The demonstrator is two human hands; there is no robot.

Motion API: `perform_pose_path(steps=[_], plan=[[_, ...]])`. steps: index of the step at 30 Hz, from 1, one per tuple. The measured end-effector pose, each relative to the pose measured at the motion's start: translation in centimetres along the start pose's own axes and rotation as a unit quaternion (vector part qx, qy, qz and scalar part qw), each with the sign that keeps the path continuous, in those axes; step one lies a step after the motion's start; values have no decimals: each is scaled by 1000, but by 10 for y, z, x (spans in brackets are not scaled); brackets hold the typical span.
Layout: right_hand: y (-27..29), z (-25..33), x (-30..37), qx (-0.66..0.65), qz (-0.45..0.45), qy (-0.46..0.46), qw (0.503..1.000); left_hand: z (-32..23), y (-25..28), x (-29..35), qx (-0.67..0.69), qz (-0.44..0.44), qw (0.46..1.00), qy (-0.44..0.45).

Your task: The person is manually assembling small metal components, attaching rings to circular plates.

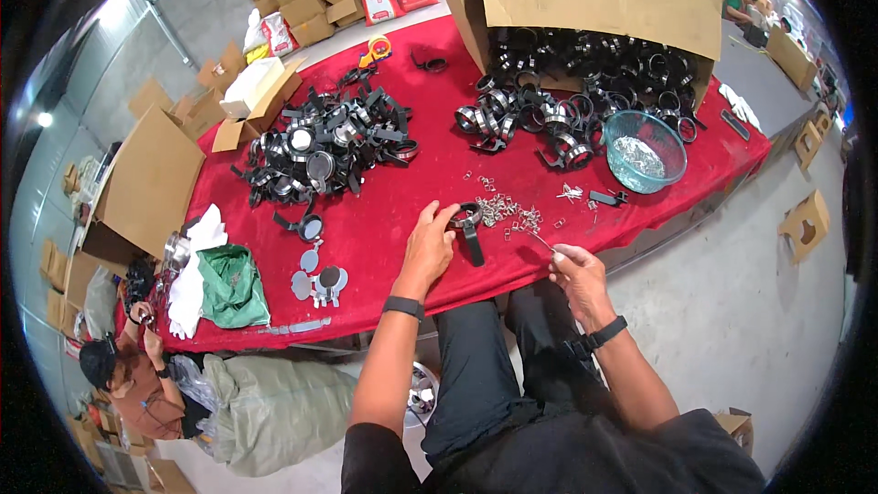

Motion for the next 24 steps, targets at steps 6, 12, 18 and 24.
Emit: perform_pose_path(steps=[6,12,18,24], plan=[[34,-14,8,9,-39,-3,999,5,6,-2,15,64,998,9],[29,-14,12,48,-64,6,997,27,29,26,39,67,995,54],[-59,-5,-3,198,58,132,969,41,27,39,132,79,984,90],[-137,-28,-26,355,101,398,840,38,5,39,126,19,987,94]])
Point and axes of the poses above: each hand's wrist, its own x-axis away from the middle knuckle, its own y-axis out of the back of the hand, z = x × y, the point moved 1 cm from there along -x, towards the middle knuckle, and after that the axes turned 14 degrees about y, right-handed, at the moved point
